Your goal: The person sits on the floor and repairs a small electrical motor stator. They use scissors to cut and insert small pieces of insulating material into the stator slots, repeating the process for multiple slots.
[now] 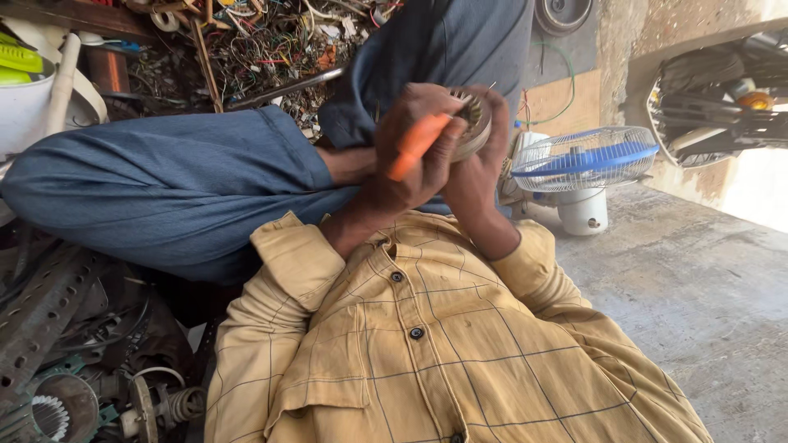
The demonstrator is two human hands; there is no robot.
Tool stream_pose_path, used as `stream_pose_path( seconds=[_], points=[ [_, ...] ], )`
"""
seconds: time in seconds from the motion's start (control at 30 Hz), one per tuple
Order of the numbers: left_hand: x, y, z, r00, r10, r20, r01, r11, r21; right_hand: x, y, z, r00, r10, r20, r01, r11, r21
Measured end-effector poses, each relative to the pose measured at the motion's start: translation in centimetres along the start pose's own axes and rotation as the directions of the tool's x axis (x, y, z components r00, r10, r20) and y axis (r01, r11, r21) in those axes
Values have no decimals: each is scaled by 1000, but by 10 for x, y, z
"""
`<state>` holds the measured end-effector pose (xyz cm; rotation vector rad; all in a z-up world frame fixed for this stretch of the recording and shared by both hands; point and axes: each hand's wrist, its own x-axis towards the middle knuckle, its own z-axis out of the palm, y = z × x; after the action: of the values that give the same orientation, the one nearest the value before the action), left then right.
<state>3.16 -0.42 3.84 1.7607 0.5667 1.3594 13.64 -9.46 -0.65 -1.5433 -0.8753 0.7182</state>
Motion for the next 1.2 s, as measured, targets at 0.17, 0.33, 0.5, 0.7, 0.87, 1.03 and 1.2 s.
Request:
stream_pose_path(
  seconds=[0.17, 0.33, 0.5, 0.7, 0.87, 1.03, 1.2],
  points=[
    [24, 0, -41, 847, -431, 310, 518, 800, -303, 14, -7, -30, 830, 258, 495, -553, 502, 665],
    [38, -20, -17, 757, -257, 601, 414, 900, -136, 21, 30, -50, 721, 213, 659, -583, 700, 413],
    [23, -48, -17, 946, -196, 259, 298, 842, -450, 9, 37, -41, 723, 269, 637, -594, 713, 373],
    [-24, -24, -52, 835, -535, 129, 525, 702, -481, 8, 22, -15, 841, 369, 395, -540, 609, 581],
    [-53, -26, -36, 801, -598, 22, 553, 725, -410, 5, 20, -3, 885, 340, 319, -466, 661, 587],
    [-66, -41, -26, 800, -599, 24, 557, 727, -401, 3, 30, -5, 914, 305, 266, -405, 722, 561],
    [-64, -47, -25, 975, -220, 34, 217, 973, 81, -3, 36, -5, 931, 284, 227, -363, 753, 548]
  ],
)
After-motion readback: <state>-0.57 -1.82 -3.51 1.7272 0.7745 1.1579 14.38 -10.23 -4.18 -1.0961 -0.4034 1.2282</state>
